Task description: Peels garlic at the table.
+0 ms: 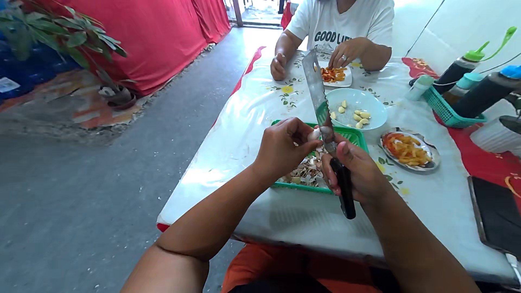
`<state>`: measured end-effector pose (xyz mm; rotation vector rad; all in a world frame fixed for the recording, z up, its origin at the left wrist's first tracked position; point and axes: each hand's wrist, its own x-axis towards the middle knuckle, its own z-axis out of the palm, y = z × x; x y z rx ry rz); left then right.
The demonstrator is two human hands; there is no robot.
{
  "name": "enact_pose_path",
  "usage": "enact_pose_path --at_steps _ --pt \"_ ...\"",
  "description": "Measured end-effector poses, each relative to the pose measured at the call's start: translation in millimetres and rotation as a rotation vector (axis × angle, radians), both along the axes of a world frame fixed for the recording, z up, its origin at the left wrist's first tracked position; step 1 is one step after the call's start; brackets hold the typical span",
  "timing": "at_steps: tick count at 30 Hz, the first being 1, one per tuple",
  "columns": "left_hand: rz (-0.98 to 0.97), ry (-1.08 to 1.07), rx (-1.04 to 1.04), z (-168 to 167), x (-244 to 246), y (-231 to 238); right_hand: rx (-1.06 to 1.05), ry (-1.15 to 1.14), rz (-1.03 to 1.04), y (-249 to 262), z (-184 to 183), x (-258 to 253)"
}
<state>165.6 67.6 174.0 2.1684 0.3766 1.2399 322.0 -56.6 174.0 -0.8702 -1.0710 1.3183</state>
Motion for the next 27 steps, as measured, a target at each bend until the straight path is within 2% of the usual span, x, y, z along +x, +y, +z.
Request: enact_pose_path --at_steps 3,8,12,15,20,25,27 --pt "-0.019 0.006 -0.020 0.5 -0.5 2.3 -0.001 0.032 0.011 -0.8 -0.6 2.5" --pt "-0.097 0.072 -0.279 11.0 -6.1 9.3 0.017 0.096 0.119 -2.5 -0.9 13.0" --pt "-0.190 0.076 -0.489 15.6 -7.2 10.3 0.006 0.089 0.128 -2.7 -0.3 13.9" --pt "-0.206 0.071 -0.550 16.5 -6.9 8.9 0.013 0.086 0.130 -0.9 -2.4 13.8" --pt "-0.136 0.064 -0.382 11.6 -4.3 11.5 0.025 0.094 0.119 5.3 -7.2 11.4" --pt "-0.044 0.015 0.002 -0.1 -2.0 11.4 -0.018 0.135 0.088 5.1 -6.0 7.9" --pt "-0.020 0.015 0.096 -1.3 -1.1 11.0 -0.019 0.150 0.064 4.1 -5.5 7.2"
